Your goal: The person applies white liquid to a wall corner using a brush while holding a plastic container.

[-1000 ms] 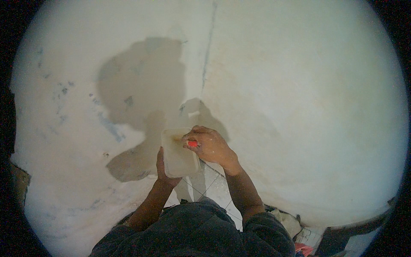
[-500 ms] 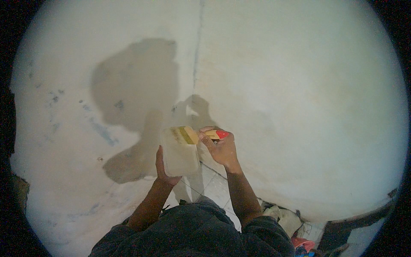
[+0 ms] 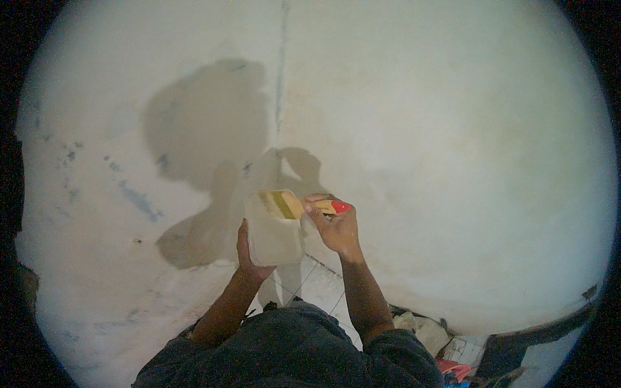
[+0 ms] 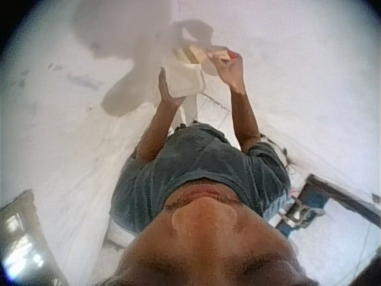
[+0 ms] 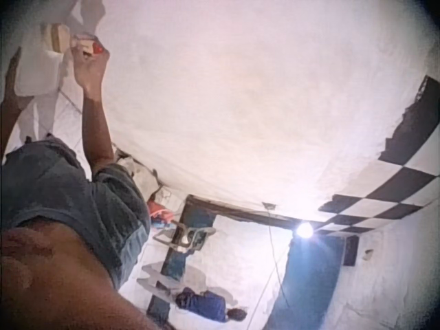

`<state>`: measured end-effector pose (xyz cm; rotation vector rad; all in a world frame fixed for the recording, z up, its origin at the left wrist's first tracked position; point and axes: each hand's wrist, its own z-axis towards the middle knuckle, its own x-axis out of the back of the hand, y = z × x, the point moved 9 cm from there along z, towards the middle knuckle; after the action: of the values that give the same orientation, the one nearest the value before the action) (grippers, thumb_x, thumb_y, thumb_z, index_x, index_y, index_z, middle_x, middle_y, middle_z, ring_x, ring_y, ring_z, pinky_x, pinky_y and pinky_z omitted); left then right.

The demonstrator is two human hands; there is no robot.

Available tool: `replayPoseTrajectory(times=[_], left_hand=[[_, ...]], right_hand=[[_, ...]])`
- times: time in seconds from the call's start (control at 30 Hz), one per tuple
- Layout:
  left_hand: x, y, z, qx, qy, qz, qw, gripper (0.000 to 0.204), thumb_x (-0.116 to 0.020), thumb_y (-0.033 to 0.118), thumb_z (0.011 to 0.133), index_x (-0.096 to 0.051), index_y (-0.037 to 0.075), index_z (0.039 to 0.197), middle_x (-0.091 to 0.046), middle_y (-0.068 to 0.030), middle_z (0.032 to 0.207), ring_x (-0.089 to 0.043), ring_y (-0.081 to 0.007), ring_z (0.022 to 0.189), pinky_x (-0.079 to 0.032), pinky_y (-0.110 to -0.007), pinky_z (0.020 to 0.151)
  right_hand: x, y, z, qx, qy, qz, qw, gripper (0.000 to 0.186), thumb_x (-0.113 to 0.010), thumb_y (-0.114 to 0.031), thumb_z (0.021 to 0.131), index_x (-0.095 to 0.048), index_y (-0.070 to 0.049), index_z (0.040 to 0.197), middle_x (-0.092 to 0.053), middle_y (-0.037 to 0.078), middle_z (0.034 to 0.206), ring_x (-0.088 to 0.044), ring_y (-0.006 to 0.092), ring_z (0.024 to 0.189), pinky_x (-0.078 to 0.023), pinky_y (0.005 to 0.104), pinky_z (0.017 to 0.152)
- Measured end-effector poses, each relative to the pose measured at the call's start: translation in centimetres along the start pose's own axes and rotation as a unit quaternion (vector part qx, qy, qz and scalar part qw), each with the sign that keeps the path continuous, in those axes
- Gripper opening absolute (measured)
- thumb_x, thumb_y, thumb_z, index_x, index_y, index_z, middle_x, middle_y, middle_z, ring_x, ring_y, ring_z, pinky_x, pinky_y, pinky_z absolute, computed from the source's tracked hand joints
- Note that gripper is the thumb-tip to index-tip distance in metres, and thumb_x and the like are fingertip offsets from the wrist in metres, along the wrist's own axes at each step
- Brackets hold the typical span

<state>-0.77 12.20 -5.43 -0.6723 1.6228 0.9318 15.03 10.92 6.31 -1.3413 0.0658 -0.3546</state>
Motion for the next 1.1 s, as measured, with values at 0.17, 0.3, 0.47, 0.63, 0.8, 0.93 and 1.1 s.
replayPoseTrajectory(times=[0.17,0.3,0.47,0.63,0.8,0.93,1.1], left_hand=[[2.4,0.3,1.0,-0.017,0.008,0.002,1.0,0.06,-0.042,0.055,0.096,-0.047,0.012,0.138,-0.058,-0.0098,0.127,-0.058,-0.0262,0.115,-0.048,-0.045,0.098],[2.3,0.5,1.4,-0.034,-0.029,0.01,0.999,0.059,-0.041,0.053,0.097,-0.047,0.011,0.138,-0.058,-0.0107,0.127,-0.058,-0.0255,0.115,-0.048,-0.044,0.098],[3.7,0.6,2.2,-0.054,-0.02,0.005,0.998,0.059,-0.041,0.053,0.097,-0.046,0.01,0.138,-0.058,-0.0115,0.127,-0.058,-0.0262,0.116,-0.048,-0.044,0.099],[5.5,0.9,2.7,-0.059,-0.026,-0.009,0.998,0.06,-0.041,0.053,0.097,-0.046,0.009,0.138,-0.058,-0.0121,0.127,-0.058,-0.0271,0.115,-0.048,-0.045,0.098],[6.6,1.0,3.1,-0.072,-0.012,-0.013,0.997,0.058,-0.041,0.051,0.098,-0.045,0.01,0.139,-0.057,-0.0121,0.129,-0.058,-0.0278,0.115,-0.049,-0.046,0.098],[6.8,1.0,3.0,-0.061,-0.022,-0.017,0.998,0.058,-0.041,0.05,0.098,-0.045,0.01,0.139,-0.057,-0.0122,0.129,-0.058,-0.028,0.115,-0.049,-0.046,0.098],[7.8,1.6,3.1,-0.05,-0.023,-0.01,0.998,0.058,-0.042,0.051,0.097,-0.045,0.011,0.139,-0.057,-0.0116,0.128,-0.058,-0.0279,0.115,-0.048,-0.045,0.098]], right_hand=[[-2.3,1.5,0.5,0.119,-0.08,-0.052,0.988,0.02,-0.075,-0.014,0.086,-0.069,0.0,0.101,-0.071,0.01,0.097,-0.064,0.0165,0.085,-0.052,0.0304,0.077],[-4.2,1.3,0.7,0.162,-0.141,-0.169,0.962,0.021,-0.077,-0.012,0.082,-0.071,-0.004,0.101,-0.071,0.012,0.096,-0.066,0.0224,0.083,-0.053,0.0335,0.076],[-5.1,1.4,0.9,0.254,-0.123,-0.228,0.932,0.025,-0.08,-0.012,0.078,-0.073,-0.006,0.101,-0.072,0.011,0.094,-0.066,0.0237,0.083,-0.054,0.0345,0.075],[-5.2,2.7,0.7,0.223,-0.104,-0.174,0.953,0.022,-0.078,-0.01,0.079,-0.073,-0.006,0.1,-0.072,0.012,0.095,-0.067,0.023,0.085,-0.054,0.0331,0.077],[-4.5,5.4,1.4,0.146,-0.1,-0.087,0.98,0.018,-0.076,-0.01,0.084,-0.071,-0.001,0.098,-0.072,0.011,0.093,-0.067,0.0202,0.086,-0.055,0.0339,0.077],[-3.4,8.5,1.3,0.066,-0.047,0.057,0.995,0.02,-0.071,-0.013,0.089,-0.067,0.003,0.101,-0.07,0.01,0.09,-0.067,0.0175,0.086,-0.057,0.0337,0.073],[-2.9,10.6,1.3,-0.029,0.03,0.173,0.984,0.022,-0.066,-0.019,0.094,-0.062,0.002,0.1,-0.068,0.011,0.089,-0.068,0.0172,0.078,-0.058,0.0312,0.067]])
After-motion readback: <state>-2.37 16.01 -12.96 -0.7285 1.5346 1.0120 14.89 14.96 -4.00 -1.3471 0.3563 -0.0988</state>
